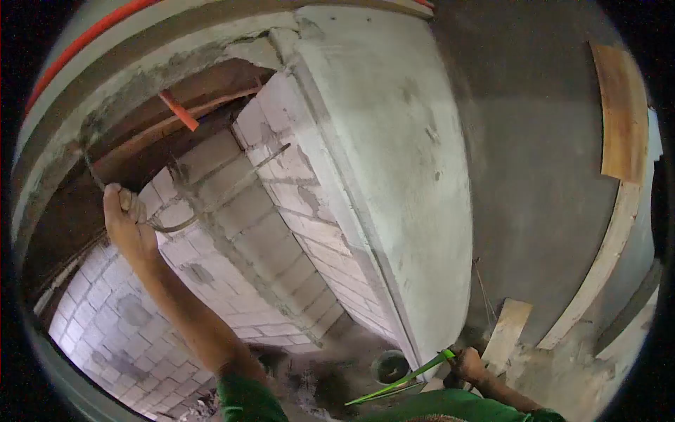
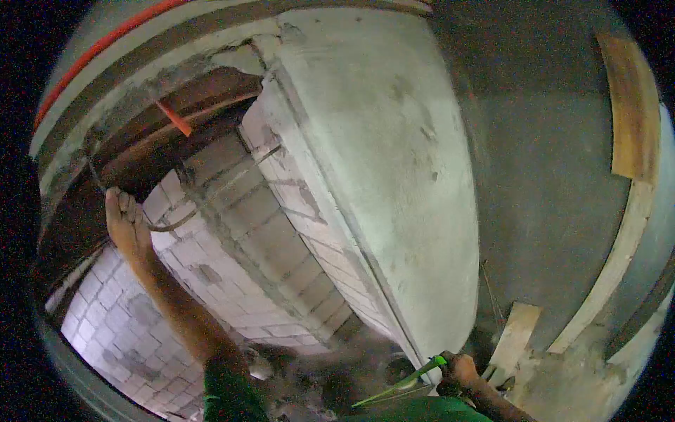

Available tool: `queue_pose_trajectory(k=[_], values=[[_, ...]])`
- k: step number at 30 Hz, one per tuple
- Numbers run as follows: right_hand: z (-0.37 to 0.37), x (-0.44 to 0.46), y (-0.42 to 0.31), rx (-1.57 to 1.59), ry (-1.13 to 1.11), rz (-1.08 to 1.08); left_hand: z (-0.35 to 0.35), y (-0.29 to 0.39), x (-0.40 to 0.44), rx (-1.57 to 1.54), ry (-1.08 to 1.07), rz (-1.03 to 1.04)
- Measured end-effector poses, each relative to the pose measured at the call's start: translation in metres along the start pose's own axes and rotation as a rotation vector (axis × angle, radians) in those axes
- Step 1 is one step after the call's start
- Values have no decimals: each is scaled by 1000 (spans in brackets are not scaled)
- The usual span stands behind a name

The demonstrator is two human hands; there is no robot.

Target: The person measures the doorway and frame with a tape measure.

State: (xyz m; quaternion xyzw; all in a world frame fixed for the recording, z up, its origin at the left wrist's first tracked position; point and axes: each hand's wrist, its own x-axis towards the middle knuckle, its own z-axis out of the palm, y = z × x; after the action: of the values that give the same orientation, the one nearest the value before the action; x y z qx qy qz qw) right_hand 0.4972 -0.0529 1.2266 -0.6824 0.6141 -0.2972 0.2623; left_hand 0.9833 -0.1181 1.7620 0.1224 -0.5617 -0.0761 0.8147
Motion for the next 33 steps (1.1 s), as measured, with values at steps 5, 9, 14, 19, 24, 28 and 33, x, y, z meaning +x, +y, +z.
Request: queue_pose_trajectory(k=[5,9,14,19,24,28,33], values=[[16,2,33,15,93,-123,4,1,-1,22,56,24],[26,2,55,-28,207,-272,6,0,1,15,21,23],[17,1,40,-94,93,-77,-7,-10,6,43,68,74],[6,4,27,168,110,-176,14,2,-1,87,171,24],[46,18,78,191,120,-22,17,4,-3,53,174,-19],[23,5,49,84,219,-336,15,-4,-2,209,97,155],[21,4,44,52,162,-207,18,0,-1,-105,87,-47]])
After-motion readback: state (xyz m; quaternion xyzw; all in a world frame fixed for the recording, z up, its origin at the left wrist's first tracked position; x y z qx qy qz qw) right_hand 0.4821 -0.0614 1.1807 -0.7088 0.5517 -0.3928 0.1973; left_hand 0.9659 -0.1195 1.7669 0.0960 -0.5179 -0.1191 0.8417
